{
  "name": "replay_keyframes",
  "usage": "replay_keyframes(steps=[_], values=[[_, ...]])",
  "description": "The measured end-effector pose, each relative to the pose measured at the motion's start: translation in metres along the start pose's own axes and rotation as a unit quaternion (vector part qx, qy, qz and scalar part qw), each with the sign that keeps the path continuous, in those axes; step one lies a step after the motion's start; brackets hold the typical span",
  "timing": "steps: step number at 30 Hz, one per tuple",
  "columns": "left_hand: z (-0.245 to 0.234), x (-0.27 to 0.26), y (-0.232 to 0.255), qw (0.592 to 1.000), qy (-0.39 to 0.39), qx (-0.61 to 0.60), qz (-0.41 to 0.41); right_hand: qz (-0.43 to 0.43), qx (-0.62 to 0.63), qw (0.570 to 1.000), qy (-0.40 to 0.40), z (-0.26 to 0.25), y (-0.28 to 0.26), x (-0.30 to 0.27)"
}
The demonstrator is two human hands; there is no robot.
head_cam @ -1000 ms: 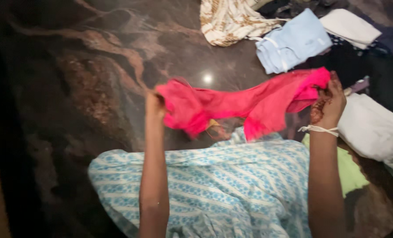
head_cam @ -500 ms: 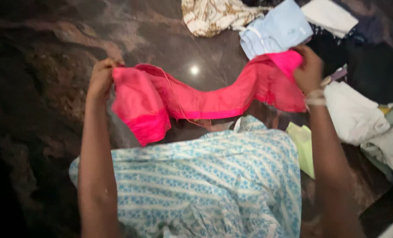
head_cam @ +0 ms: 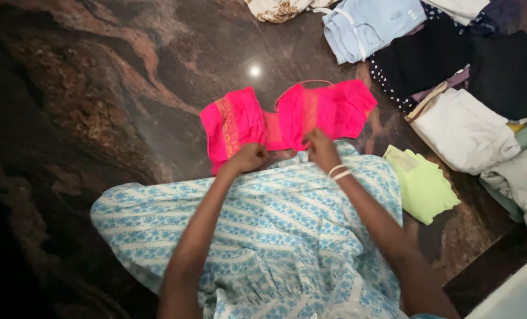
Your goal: The person folds a shirt, a pink blouse, and a patterned cloth by hand on the floor, placing each item onto a stack of clothes.
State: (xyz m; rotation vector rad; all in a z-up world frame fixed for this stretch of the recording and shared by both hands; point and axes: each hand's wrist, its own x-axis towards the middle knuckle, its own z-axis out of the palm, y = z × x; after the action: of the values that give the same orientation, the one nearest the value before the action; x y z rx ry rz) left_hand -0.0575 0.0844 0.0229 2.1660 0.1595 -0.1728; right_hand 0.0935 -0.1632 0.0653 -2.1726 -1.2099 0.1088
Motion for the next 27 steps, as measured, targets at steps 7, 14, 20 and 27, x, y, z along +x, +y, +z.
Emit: replay_keyframes(steps=[7,14,20,27], values=[[-0.028,-0.053,0.034,0.934,0.319,0.157,-0.041,0.100,-0.002,0.995,0.007,0.016,-0.003,-0.010],[-0.030,-0.062,0.016,0.941,0.235,0.221,-0.106,0.116,0.017,0.990,0.082,0.004,-0.001,-0.004],[-0.070,-0.060,0.030,0.929,0.360,0.072,0.054,-0.056,-0.065,0.984,0.154,-0.056,-0.062,0.017],[-0.150,-0.072,0.131,0.916,0.376,0.041,0.133,-0.036,-0.001,0.996,0.086,-0.124,-0.110,0.057]])
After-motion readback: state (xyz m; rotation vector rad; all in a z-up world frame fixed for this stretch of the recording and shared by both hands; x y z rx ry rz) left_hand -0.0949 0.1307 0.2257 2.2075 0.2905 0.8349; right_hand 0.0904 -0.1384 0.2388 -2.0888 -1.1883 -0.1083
